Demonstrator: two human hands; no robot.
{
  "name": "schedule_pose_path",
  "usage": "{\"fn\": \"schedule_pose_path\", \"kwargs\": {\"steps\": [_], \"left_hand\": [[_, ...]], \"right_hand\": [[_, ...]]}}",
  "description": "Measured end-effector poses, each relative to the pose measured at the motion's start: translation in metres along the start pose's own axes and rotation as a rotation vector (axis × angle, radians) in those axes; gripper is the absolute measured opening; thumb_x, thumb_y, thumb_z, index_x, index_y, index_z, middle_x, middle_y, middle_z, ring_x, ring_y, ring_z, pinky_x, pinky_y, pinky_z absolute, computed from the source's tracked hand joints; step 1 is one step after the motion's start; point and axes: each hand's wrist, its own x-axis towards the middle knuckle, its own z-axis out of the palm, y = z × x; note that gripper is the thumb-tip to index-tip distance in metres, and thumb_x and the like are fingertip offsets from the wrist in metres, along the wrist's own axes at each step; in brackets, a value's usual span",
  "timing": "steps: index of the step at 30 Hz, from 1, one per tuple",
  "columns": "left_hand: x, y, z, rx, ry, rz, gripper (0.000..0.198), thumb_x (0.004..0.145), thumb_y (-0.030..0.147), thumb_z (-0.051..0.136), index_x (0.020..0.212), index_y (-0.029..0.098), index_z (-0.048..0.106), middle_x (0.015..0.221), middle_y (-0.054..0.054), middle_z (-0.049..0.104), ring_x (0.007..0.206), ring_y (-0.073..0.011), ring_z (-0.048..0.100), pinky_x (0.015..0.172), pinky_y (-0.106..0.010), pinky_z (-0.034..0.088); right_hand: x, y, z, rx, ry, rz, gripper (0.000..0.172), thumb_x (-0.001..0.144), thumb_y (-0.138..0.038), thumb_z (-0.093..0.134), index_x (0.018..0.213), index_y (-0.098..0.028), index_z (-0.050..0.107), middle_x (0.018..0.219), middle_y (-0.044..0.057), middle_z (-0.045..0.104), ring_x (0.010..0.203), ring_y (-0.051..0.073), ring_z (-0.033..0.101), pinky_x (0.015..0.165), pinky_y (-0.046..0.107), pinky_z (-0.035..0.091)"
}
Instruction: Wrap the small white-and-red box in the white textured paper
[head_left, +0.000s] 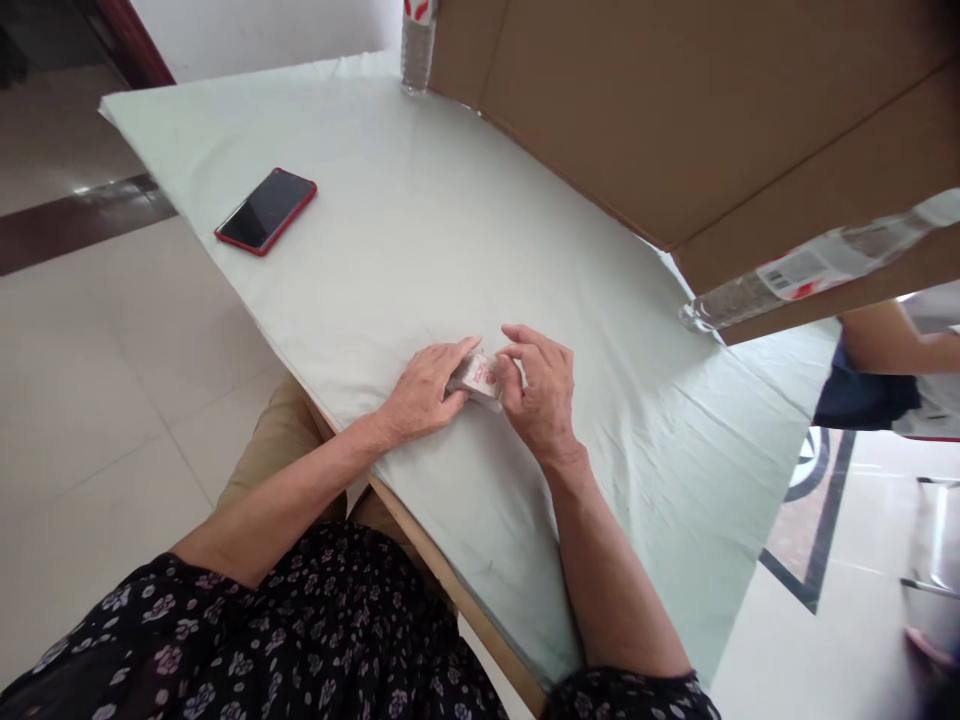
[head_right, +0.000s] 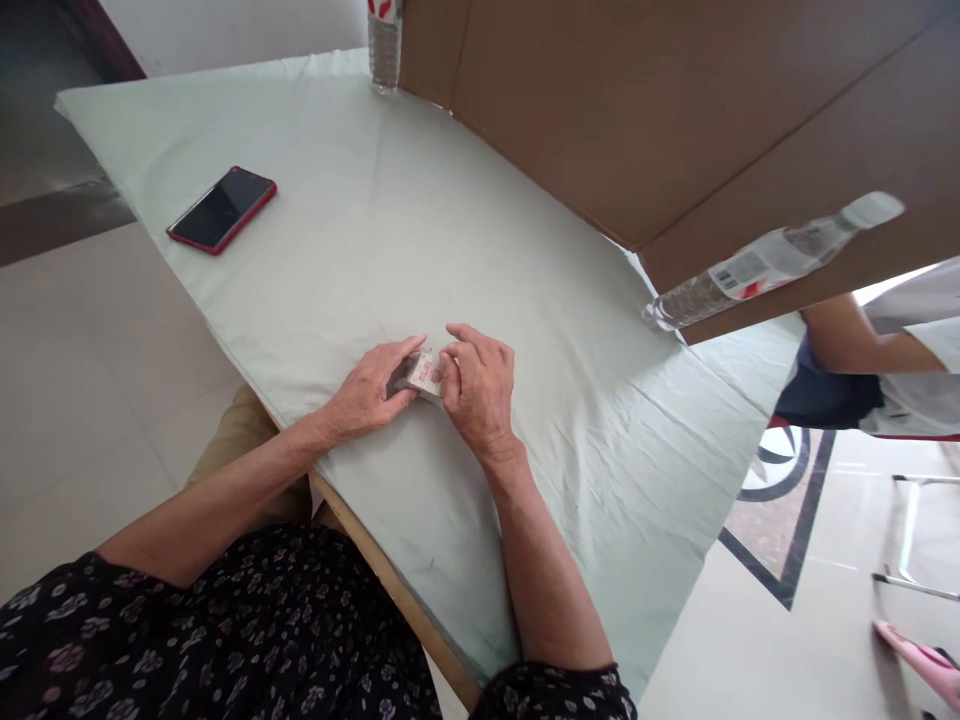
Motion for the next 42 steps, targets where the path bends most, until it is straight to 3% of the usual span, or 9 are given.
{"fn": "schedule_pose_path", "kwargs": {"steps": [10, 16, 24, 29, 32, 36, 40, 42], "left_hand": [[-0.001, 0.006, -0.004, -0.178, 0.035, 0.042, 0.083, 0.077, 0.014, 0.062, 0.155, 0.021, 0.034, 0.152, -0.017, 0.045, 0.142, -0.0318, 0.044, 0.117, -0.050, 0.042], [-0.002, 0.006, -0.009, -0.337, 0.011, 0.049, 0.073, 0.078, 0.025, 0.066, 0.147, 0.021, 0.043, 0.151, -0.016, 0.047, 0.135, -0.0313, 0.050, 0.115, -0.048, 0.043], [-0.002, 0.007, -0.014, -0.588, -0.107, -0.229, 0.064, 0.082, 0.045, 0.068, 0.135, 0.013, 0.054, 0.131, -0.018, 0.062, 0.113, -0.0286, 0.061, 0.100, -0.043, 0.049], [0.002, 0.007, -0.016, -0.776, -0.129, -0.377, 0.068, 0.078, 0.046, 0.073, 0.135, 0.011, 0.059, 0.126, -0.016, 0.066, 0.110, -0.0292, 0.064, 0.094, -0.041, 0.050], [0.004, 0.007, -0.016, -0.907, -0.092, -0.399, 0.068, 0.076, 0.044, 0.076, 0.134, 0.012, 0.062, 0.127, -0.015, 0.068, 0.118, -0.0317, 0.063, 0.099, -0.042, 0.049], [0.005, 0.004, -0.016, -1.035, -0.070, -0.406, 0.061, 0.076, 0.044, 0.077, 0.129, 0.016, 0.068, 0.121, -0.011, 0.072, 0.118, -0.0313, 0.064, 0.100, -0.042, 0.049], [0.006, 0.002, -0.016, -1.094, -0.055, -0.379, 0.057, 0.076, 0.044, 0.077, 0.125, 0.017, 0.070, 0.118, -0.011, 0.074, 0.120, -0.0313, 0.064, 0.103, -0.043, 0.048], [0.007, 0.002, -0.016, -1.057, -0.042, -0.341, 0.057, 0.077, 0.044, 0.075, 0.127, 0.016, 0.068, 0.117, -0.012, 0.074, 0.120, -0.0317, 0.064, 0.104, -0.044, 0.049]], "right_hand": [[0.042, 0.014, -0.007, 0.096, -0.057, 0.095, 0.015, 0.103, -0.029, 0.045, 0.097, -0.024, 0.058, 0.126, 0.012, 0.070, 0.120, 0.027, 0.064, 0.098, 0.048, 0.047], [0.064, 0.043, 0.000, 0.102, -0.078, 0.145, 0.019, 0.102, -0.033, 0.047, 0.095, -0.023, 0.061, 0.128, 0.013, 0.066, 0.122, 0.029, 0.060, 0.105, 0.052, 0.044], [0.084, 0.061, 0.015, 0.217, -0.019, 0.240, 0.021, 0.101, -0.037, 0.050, 0.092, -0.024, 0.064, 0.120, 0.008, 0.069, 0.117, 0.024, 0.061, 0.107, 0.045, 0.043], [0.059, 0.033, -0.008, 0.230, 0.124, 0.401, 0.027, 0.101, -0.042, 0.046, 0.095, -0.024, 0.065, 0.095, 0.004, 0.071, 0.090, 0.020, 0.066, 0.087, 0.037, 0.050], [0.030, 0.002, -0.022, 0.226, -0.045, 0.490, 0.031, 0.092, -0.052, 0.058, 0.082, -0.023, 0.061, 0.077, 0.001, 0.067, 0.072, 0.018, 0.062, 0.073, 0.033, 0.049], [0.006, -0.028, -0.023, 0.082, -0.342, 0.518, 0.039, 0.082, -0.059, 0.066, 0.091, -0.021, 0.061, 0.088, 0.006, 0.070, 0.071, 0.019, 0.060, 0.067, 0.032, 0.042], [0.007, -0.027, -0.016, -0.012, -0.417, 0.555, 0.018, 0.088, -0.035, 0.055, 0.075, -0.022, 0.054, 0.078, 0.004, 0.067, 0.065, 0.017, 0.052, 0.062, 0.031, 0.032], [0.010, -0.018, -0.014, 0.039, -0.376, 0.590, 0.021, 0.086, -0.026, 0.049, 0.066, -0.023, 0.047, 0.067, 0.001, 0.059, 0.060, 0.015, 0.046, 0.062, 0.032, 0.030]]}}
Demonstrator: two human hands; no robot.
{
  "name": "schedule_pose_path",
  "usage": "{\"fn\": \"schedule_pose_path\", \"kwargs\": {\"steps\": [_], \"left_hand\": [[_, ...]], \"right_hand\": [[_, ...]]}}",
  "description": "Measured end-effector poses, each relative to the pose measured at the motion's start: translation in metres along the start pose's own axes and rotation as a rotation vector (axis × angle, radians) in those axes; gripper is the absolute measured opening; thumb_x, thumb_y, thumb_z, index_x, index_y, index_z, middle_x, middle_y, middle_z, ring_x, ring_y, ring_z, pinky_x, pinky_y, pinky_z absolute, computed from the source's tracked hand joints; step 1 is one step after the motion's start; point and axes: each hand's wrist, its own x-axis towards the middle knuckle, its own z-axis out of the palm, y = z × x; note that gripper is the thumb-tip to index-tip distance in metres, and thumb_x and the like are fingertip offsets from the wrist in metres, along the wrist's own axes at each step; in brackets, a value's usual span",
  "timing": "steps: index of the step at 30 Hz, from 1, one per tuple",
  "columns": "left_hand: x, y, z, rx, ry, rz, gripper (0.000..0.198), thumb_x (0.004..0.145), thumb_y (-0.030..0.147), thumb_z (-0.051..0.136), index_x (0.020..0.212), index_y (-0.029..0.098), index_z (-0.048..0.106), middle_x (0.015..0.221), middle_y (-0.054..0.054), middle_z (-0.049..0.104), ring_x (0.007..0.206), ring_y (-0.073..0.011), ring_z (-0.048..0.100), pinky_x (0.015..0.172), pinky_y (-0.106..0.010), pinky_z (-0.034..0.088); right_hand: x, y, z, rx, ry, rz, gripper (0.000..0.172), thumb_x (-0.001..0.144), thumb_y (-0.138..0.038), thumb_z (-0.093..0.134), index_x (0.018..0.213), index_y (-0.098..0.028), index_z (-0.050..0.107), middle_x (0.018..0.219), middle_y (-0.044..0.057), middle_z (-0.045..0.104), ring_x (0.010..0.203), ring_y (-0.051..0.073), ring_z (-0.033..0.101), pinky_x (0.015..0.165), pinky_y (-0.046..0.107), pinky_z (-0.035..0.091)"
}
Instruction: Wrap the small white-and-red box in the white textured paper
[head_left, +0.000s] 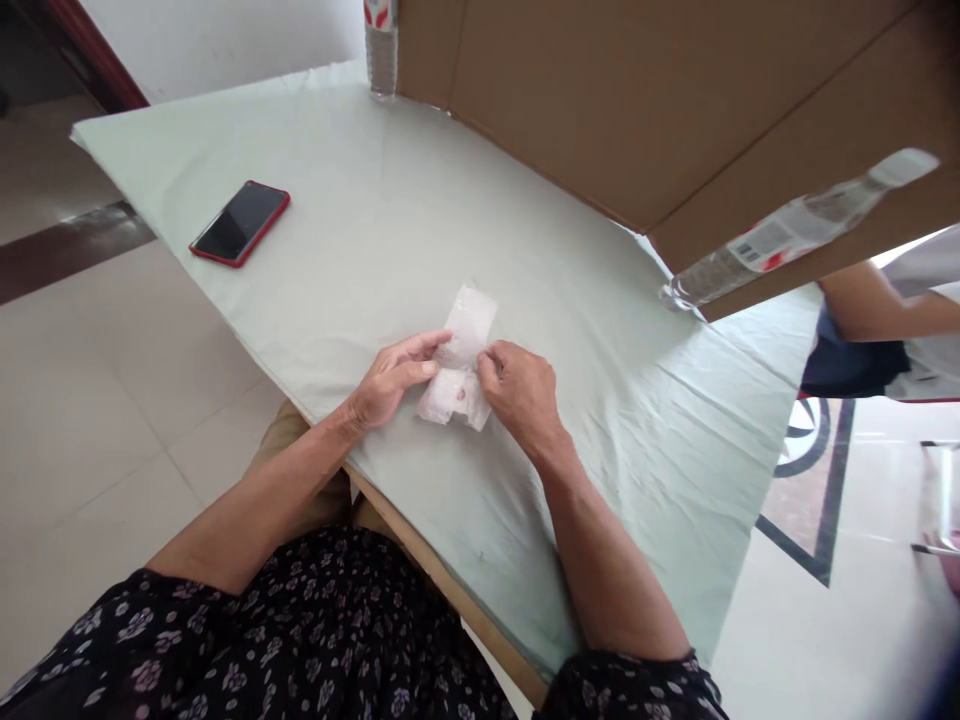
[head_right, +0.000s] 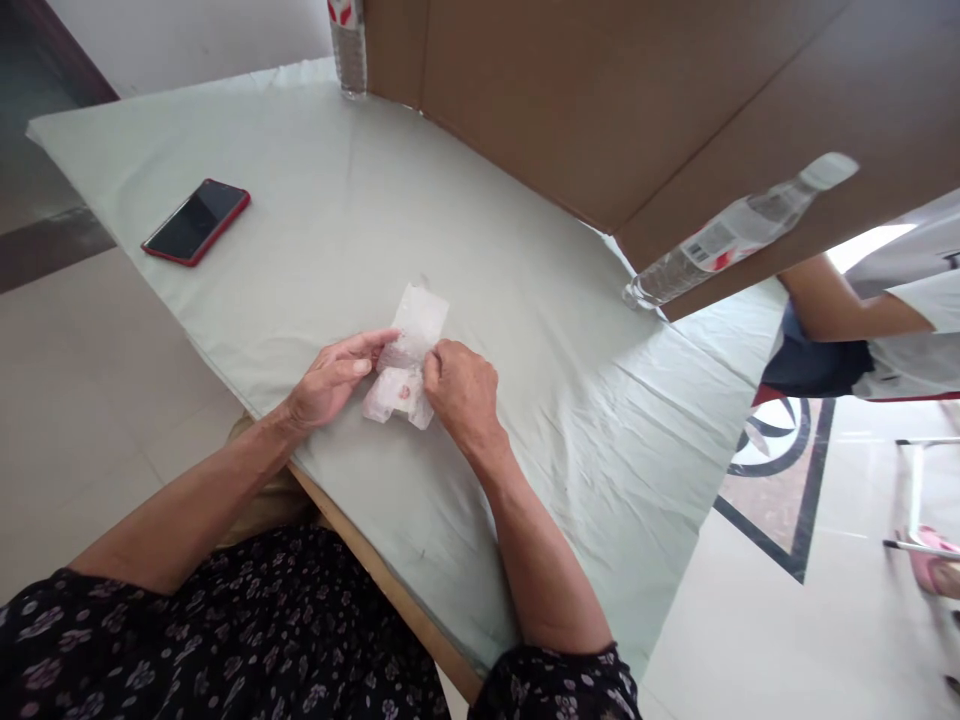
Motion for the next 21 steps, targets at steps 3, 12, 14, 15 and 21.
{"fn": "schedule_pose_path", "kwargs": {"steps": [3, 12, 14, 15, 21], "left_hand": [[-0.001, 0.000, 0.002, 0.248, 0.078, 0.099, 0.057, 0.081, 0.043, 0.070, 0.131, 0.016, 0.064, 0.127, -0.014, 0.069, 0.122, -0.0312, 0.063, 0.104, -0.046, 0.050], [-0.005, -0.003, 0.008, 1.004, 0.311, 0.424, 0.035, 0.075, 0.039, 0.077, 0.102, 0.019, 0.070, 0.102, -0.008, 0.066, 0.098, -0.0234, 0.064, 0.092, -0.040, 0.054], [-0.003, -0.005, 0.007, 0.984, 0.309, 0.381, 0.020, 0.077, 0.033, 0.072, 0.091, 0.020, 0.069, 0.091, -0.005, 0.067, 0.089, -0.0216, 0.063, 0.087, -0.038, 0.054], [-0.001, -0.006, 0.006, 0.952, 0.324, 0.354, 0.012, 0.079, 0.030, 0.069, 0.086, 0.020, 0.069, 0.087, -0.004, 0.068, 0.087, -0.0208, 0.063, 0.085, -0.037, 0.053], [0.005, -0.005, -0.009, 0.821, 0.623, 0.270, 0.010, 0.083, 0.026, 0.061, 0.075, 0.021, 0.064, 0.096, -0.005, 0.071, 0.100, -0.0226, 0.064, 0.098, -0.042, 0.049]], "right_hand": [[0.007, 0.013, 0.000, 0.335, 0.036, 0.073, 0.022, 0.084, -0.030, 0.051, 0.063, -0.023, 0.047, 0.061, -0.002, 0.054, 0.060, 0.015, 0.046, 0.063, 0.031, 0.035], [0.007, 0.024, 0.012, 1.156, -0.118, 0.310, 0.026, 0.075, -0.049, 0.071, 0.076, -0.024, 0.062, 0.069, -0.001, 0.068, 0.065, 0.018, 0.063, 0.067, 0.033, 0.052], [0.007, 0.023, 0.013, 1.159, -0.088, 0.293, 0.028, 0.075, -0.050, 0.072, 0.076, -0.024, 0.063, 0.068, -0.001, 0.069, 0.065, 0.018, 0.063, 0.068, 0.033, 0.052], [0.008, 0.024, 0.013, 1.140, -0.055, 0.289, 0.028, 0.075, -0.050, 0.071, 0.076, -0.024, 0.063, 0.068, -0.001, 0.069, 0.064, 0.017, 0.063, 0.067, 0.032, 0.052], [0.014, 0.040, 0.010, 0.904, 0.190, 0.295, 0.023, 0.081, -0.044, 0.061, 0.072, -0.023, 0.059, 0.066, -0.001, 0.063, 0.059, 0.013, 0.056, 0.060, 0.029, 0.049]]}}
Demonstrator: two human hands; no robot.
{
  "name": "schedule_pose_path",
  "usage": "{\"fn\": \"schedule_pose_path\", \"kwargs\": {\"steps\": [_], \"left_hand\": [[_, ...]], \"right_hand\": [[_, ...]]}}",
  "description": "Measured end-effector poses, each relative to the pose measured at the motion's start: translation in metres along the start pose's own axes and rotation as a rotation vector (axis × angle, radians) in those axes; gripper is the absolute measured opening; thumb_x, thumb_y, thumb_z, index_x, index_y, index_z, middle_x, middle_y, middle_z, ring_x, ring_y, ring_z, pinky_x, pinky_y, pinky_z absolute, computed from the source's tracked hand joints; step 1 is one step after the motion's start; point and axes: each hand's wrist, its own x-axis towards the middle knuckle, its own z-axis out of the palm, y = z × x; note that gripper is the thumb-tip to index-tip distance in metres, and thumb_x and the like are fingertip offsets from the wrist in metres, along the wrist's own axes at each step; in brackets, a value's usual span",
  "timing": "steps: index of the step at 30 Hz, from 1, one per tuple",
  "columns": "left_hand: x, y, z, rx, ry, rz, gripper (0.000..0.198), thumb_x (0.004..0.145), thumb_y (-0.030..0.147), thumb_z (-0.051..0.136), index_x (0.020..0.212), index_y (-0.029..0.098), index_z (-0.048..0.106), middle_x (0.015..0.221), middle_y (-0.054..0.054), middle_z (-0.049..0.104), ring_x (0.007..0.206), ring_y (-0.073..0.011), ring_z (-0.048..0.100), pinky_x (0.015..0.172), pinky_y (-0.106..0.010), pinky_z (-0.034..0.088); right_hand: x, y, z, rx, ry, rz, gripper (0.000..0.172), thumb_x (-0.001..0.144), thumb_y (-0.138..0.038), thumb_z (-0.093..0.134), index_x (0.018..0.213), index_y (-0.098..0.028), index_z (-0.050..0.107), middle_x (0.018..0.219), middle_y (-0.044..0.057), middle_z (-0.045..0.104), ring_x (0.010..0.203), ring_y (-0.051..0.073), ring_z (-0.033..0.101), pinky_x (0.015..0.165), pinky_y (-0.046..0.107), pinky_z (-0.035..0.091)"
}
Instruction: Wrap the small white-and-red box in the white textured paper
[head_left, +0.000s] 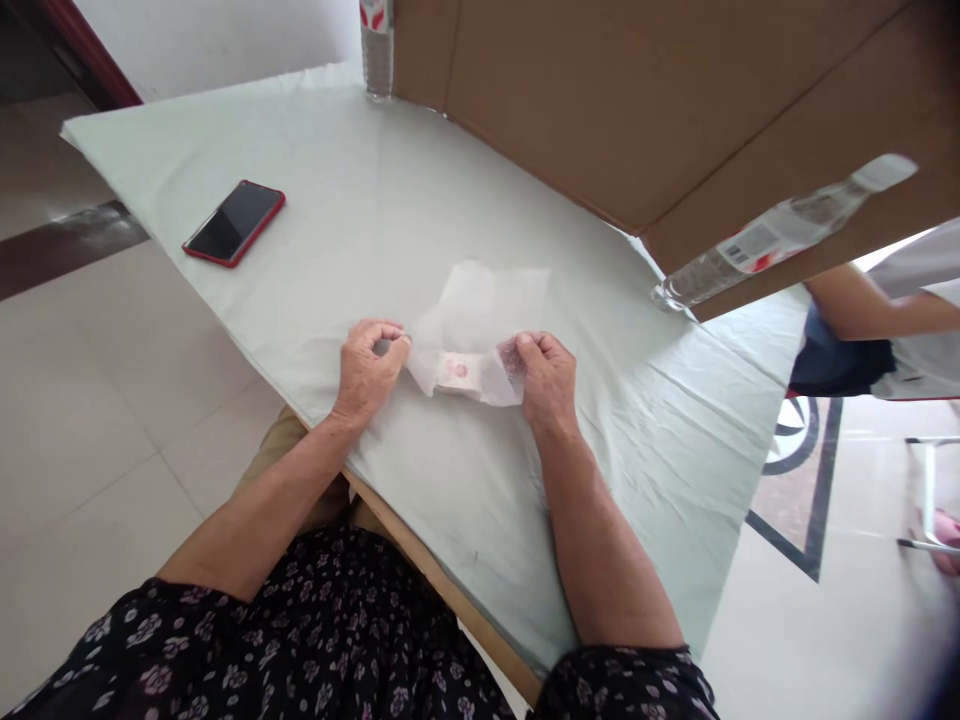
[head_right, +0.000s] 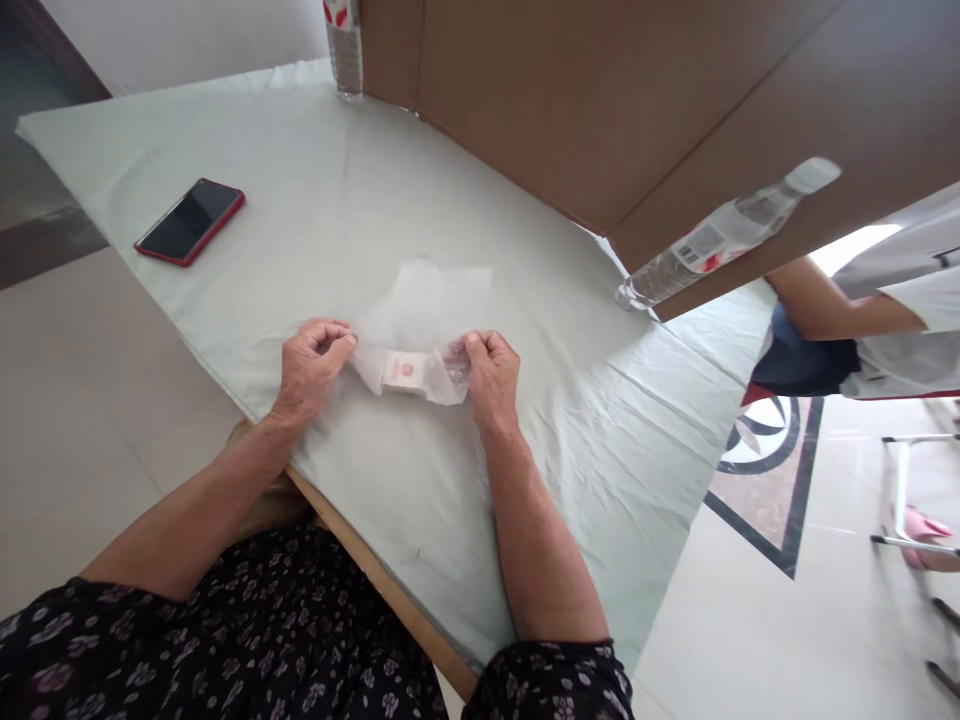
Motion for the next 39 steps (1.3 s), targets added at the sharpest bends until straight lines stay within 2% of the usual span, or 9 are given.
{"fn": "schedule_pose_path", "kwargs": {"steps": [5, 10, 17, 21, 24, 29, 32, 36, 39], "left_hand": [[0.006, -0.007, -0.003, 0.165, 0.044, 0.007, 0.005, 0.081, 0.021, 0.061, 0.079, 0.022, 0.065, 0.098, -0.005, 0.069, 0.104, -0.0258, 0.061, 0.107, -0.051, 0.042], [0.002, 0.000, -0.005, 0.163, 0.073, 0.038, 0.020, 0.082, 0.024, 0.059, 0.101, 0.021, 0.065, 0.109, -0.008, 0.069, 0.106, -0.0253, 0.061, 0.100, -0.045, 0.048], [-0.015, 0.014, 0.000, 0.176, -0.130, 0.485, 0.041, 0.086, 0.031, 0.060, 0.125, 0.019, 0.060, 0.129, -0.013, 0.066, 0.132, -0.0318, 0.053, 0.116, -0.051, 0.036], [-0.014, 0.006, 0.005, 0.230, -0.227, 0.392, 0.063, 0.086, 0.039, 0.062, 0.142, 0.014, 0.049, 0.141, -0.018, 0.059, 0.140, -0.0352, 0.045, 0.118, -0.054, 0.032], [-0.011, 0.005, 0.002, 0.136, -0.242, 0.265, 0.067, 0.088, 0.046, 0.061, 0.145, 0.015, 0.047, 0.130, -0.017, 0.065, 0.131, -0.0323, 0.053, 0.112, -0.052, 0.039], [-0.011, 0.013, -0.010, -0.246, -0.255, 0.141, 0.047, 0.096, 0.050, 0.052, 0.127, 0.016, 0.062, 0.077, -0.003, 0.066, 0.090, -0.0223, 0.067, 0.092, -0.038, 0.051], [-0.012, 0.015, -0.012, -0.362, -0.279, 0.046, 0.042, 0.096, 0.052, 0.052, 0.116, 0.017, 0.066, 0.063, 0.003, 0.057, 0.059, -0.0148, 0.057, 0.067, -0.030, 0.049], [-0.012, 0.020, -0.015, -0.215, -0.330, 0.023, 0.031, 0.087, 0.044, 0.061, 0.100, 0.018, 0.070, 0.063, 0.004, 0.055, 0.052, -0.0112, 0.048, 0.054, -0.026, 0.038], [-0.010, 0.027, -0.024, 0.091, -0.503, 0.136, 0.033, 0.088, 0.041, 0.057, 0.066, 0.018, 0.065, 0.054, 0.003, 0.049, 0.052, -0.0110, 0.040, 0.054, -0.028, 0.030]], "right_hand": [[0.015, 0.010, -0.018, -0.174, 0.112, -0.038, 0.012, 0.077, -0.034, 0.059, 0.081, -0.022, 0.057, 0.068, -0.002, 0.059, 0.060, 0.014, 0.055, 0.060, 0.030, 0.047], [0.012, -0.006, -0.031, -0.335, 0.254, -0.331, 0.023, 0.079, -0.033, 0.059, 0.100, -0.022, 0.061, 0.092, 0.003, 0.067, 0.083, 0.017, 0.063, 0.078, 0.034, 0.051], [-0.002, -0.022, -0.025, -0.334, -0.203, -0.209, 0.044, 0.079, -0.050, 0.070, 0.111, -0.019, 0.068, 0.111, 0.009, 0.073, 0.101, 0.022, 0.067, 0.089, 0.039, 0.051], [-0.004, -0.016, -0.021, -0.287, -0.272, -0.171, 0.040, 0.078, -0.043, 0.072, 0.111, -0.020, 0.071, 0.093, 0.003, 0.073, 0.089, 0.019, 0.066, 0.087, 0.039, 0.051], [-0.009, -0.023, -0.026, -0.167, -0.358, -0.173, 0.026, 0.081, -0.040, 0.069, 0.100, -0.023, 0.075, 0.078, -0.002, 0.069, 0.076, 0.016, 0.064, 0.081, 0.036, 0.052], [-0.023, -0.041, -0.043, -0.175, -0.801, -0.067, 0.020, 0.083, -0.038, 0.070, 0.094, -0.022, 0.078, 0.083, 0.002, 0.075, 0.084, 0.018, 0.069, 0.084, 0.035, 0.054], [-0.031, -0.041, -0.048, -0.291, -0.953, 0.050, 0.025, 0.083, -0.041, 0.071, 0.098, -0.022, 0.077, 0.082, 0.001, 0.075, 0.075, 0.016, 0.068, 0.073, 0.031, 0.054], [-0.036, -0.034, -0.044, -0.451, -0.966, 0.001, 0.027, 0.088, -0.043, 0.063, 0.078, -0.020, 0.073, 0.066, -0.002, 0.066, 0.061, 0.013, 0.057, 0.058, 0.026, 0.045], [-0.034, -0.032, -0.042, -0.506, -0.735, -0.111, 0.030, 0.090, -0.041, 0.058, 0.070, -0.020, 0.068, 0.060, -0.003, 0.059, 0.058, 0.012, 0.052, 0.057, 0.026, 0.040]]}}
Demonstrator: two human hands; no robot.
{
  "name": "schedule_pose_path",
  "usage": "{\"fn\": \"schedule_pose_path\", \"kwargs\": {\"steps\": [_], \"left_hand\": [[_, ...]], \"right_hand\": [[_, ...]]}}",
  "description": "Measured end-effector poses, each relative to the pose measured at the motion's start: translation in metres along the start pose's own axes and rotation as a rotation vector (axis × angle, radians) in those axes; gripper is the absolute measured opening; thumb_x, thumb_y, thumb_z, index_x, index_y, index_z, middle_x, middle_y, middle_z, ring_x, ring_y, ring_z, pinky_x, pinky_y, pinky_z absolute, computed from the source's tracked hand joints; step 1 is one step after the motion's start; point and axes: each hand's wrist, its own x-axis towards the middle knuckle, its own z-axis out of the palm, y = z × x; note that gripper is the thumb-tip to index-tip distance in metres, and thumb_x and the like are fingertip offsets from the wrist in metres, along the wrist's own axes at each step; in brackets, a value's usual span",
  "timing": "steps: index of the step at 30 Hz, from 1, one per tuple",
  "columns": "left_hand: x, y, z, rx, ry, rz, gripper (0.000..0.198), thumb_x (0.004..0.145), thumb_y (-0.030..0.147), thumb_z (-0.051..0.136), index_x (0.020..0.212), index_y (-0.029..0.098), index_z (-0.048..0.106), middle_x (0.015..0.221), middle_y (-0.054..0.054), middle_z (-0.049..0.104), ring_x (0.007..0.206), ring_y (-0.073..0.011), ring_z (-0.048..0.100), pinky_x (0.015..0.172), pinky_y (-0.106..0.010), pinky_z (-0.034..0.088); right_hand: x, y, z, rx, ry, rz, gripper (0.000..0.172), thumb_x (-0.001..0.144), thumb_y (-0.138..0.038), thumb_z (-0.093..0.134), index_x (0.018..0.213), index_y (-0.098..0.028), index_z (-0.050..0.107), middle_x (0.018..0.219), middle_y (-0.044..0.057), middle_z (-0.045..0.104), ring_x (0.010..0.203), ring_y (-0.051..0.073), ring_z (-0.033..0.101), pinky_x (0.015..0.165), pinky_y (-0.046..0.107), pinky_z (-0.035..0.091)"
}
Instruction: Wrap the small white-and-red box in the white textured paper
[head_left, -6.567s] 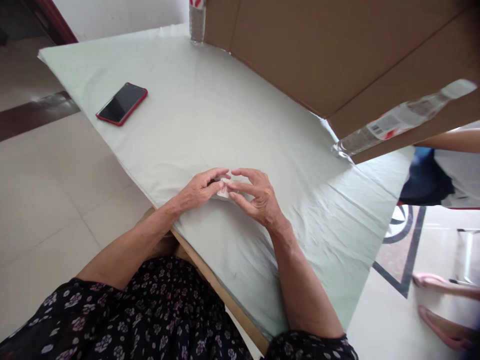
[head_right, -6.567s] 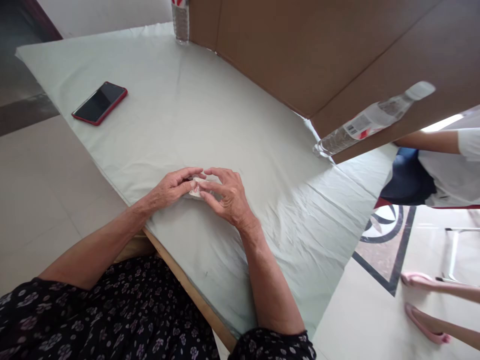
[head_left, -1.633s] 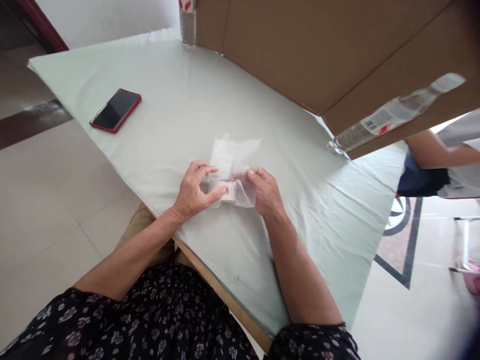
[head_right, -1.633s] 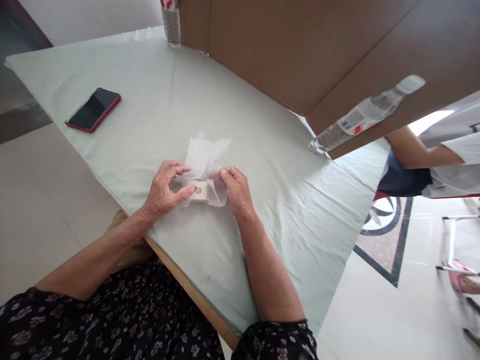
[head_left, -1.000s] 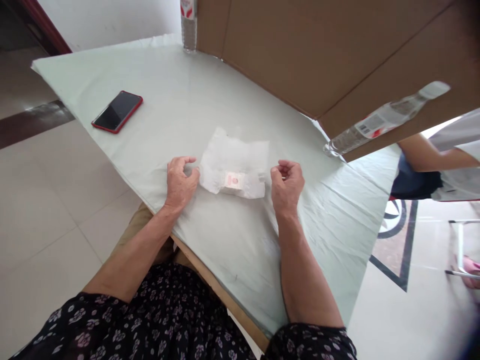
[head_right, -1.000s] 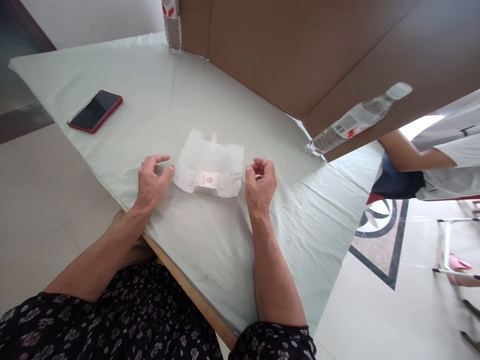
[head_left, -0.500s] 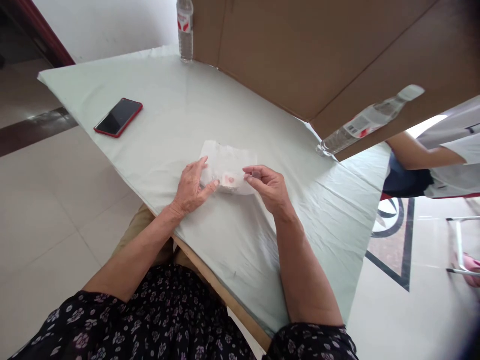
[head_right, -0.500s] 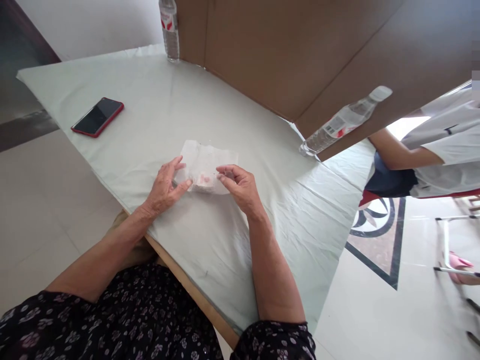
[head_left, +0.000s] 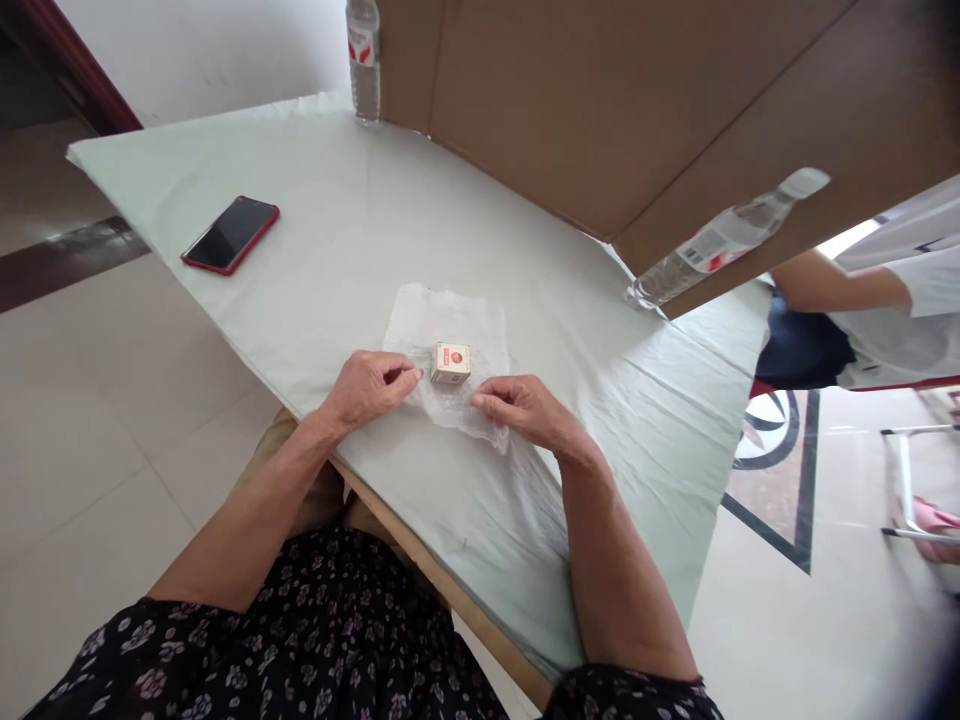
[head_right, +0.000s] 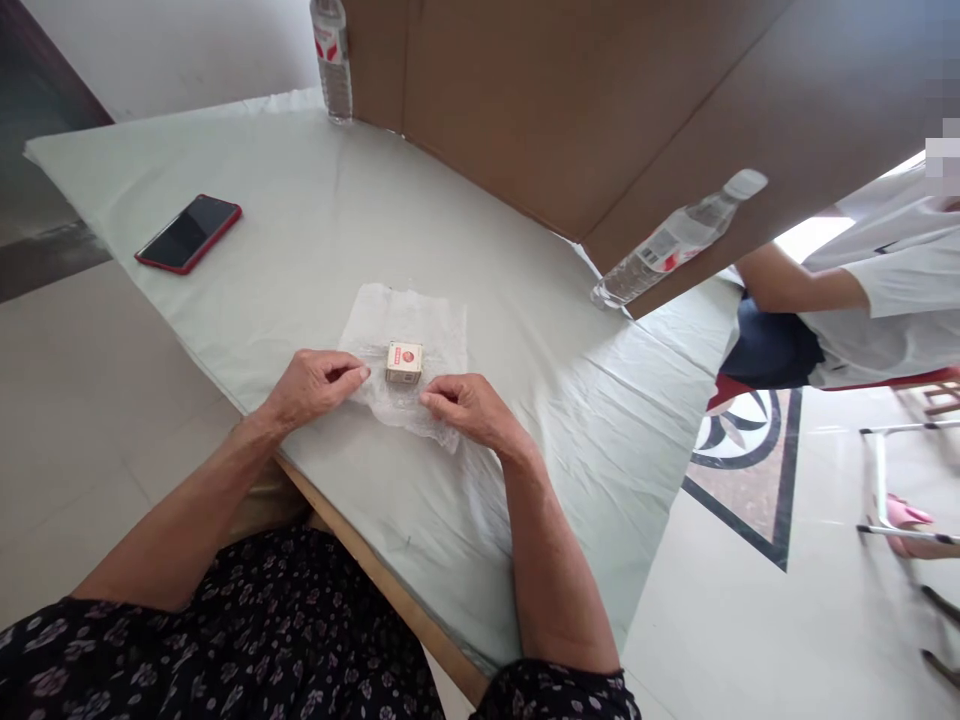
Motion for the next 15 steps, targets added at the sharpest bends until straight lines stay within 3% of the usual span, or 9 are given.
{"fn": "schedule_pose_path", "kwargs": {"steps": [2, 4, 6, 8, 10, 13, 15], "left_hand": [[-0.003, 0.005, -0.009, 0.220, -0.124, 0.046, 0.043, 0.089, 0.042, 0.057, 0.054, 0.019, 0.059, 0.052, 0.001, 0.048, 0.052, -0.0119, 0.038, 0.057, -0.030, 0.027], [-0.005, 0.009, -0.018, 0.371, -0.229, 0.107, 0.043, 0.087, 0.042, 0.060, 0.051, 0.019, 0.060, 0.053, -0.001, 0.052, 0.055, -0.0138, 0.042, 0.062, -0.032, 0.032], [-0.007, 0.012, -0.023, 0.483, -0.255, 0.155, 0.032, 0.085, 0.039, 0.064, 0.059, 0.020, 0.069, 0.063, -0.004, 0.061, 0.065, -0.0186, 0.052, 0.071, -0.035, 0.038], [-0.007, 0.016, -0.023, 0.562, -0.237, 0.184, 0.020, 0.083, 0.035, 0.067, 0.072, 0.021, 0.076, 0.080, -0.008, 0.068, 0.082, -0.0246, 0.059, 0.079, -0.039, 0.042], [-0.006, 0.018, -0.021, 0.594, -0.284, 0.205, 0.016, 0.082, 0.030, 0.067, 0.074, 0.021, 0.077, 0.089, -0.009, 0.070, 0.090, -0.0268, 0.060, 0.081, -0.040, 0.043], [-0.005, 0.019, -0.016, 0.552, -0.433, 0.205, 0.022, 0.082, 0.025, 0.065, 0.061, 0.020, 0.070, 0.080, -0.007, 0.068, 0.081, -0.0246, 0.058, 0.076, -0.039, 0.041], [-0.004, 0.018, -0.014, 0.507, -0.449, 0.185, 0.025, 0.082, 0.025, 0.065, 0.058, 0.020, 0.067, 0.075, -0.007, 0.066, 0.077, -0.0237, 0.058, 0.073, -0.038, 0.040]], "right_hand": [[0.003, 0.001, 0.000, -0.026, 0.210, -0.030, 0.023, 0.088, -0.040, 0.060, 0.080, -0.020, 0.069, 0.071, -0.001, 0.065, 0.064, 0.013, 0.056, 0.061, 0.028, 0.043], [0.007, 0.002, 0.002, -0.064, 0.357, -0.084, 0.021, 0.085, -0.037, 0.063, 0.098, -0.022, 0.070, 0.097, 0.004, 0.073, 0.079, 0.017, 0.063, 0.068, 0.030, 0.048], [0.014, 0.004, 0.009, -0.103, 0.402, -0.140, 0.037, 0.082, -0.035, 0.067, 0.117, -0.025, 0.067, 0.128, 0.009, 0.068, 0.100, 0.022, 0.066, 0.075, 0.034, 0.052], [0.022, 0.007, 0.019, -0.133, 0.389, -0.173, 0.054, 0.081, -0.034, 0.068, 0.133, -0.027, 0.059, 0.146, 0.011, 0.058, 0.119, 0.026, 0.062, 0.084, 0.040, 0.054], [0.029, 0.009, 0.029, -0.156, 0.364, -0.186, 0.059, 0.081, -0.033, 0.069, 0.138, -0.028, 0.055, 0.149, 0.011, 0.056, 0.128, 0.028, 0.058, 0.093, 0.044, 0.053], [0.034, 0.010, 0.034, -0.180, 0.365, -0.188, 0.047, 0.083, -0.032, 0.067, 0.130, -0.027, 0.061, 0.138, 0.009, 0.065, 0.125, 0.027, 0.060, 0.099, 0.047, 0.051], [0.030, 0.012, 0.026, -0.181, 0.413, -0.171, 0.040, 0.083, -0.034, 0.067, 0.122, -0.026, 0.065, 0.129, 0.009, 0.070, 0.118, 0.026, 0.064, 0.098, 0.046, 0.051]]}}
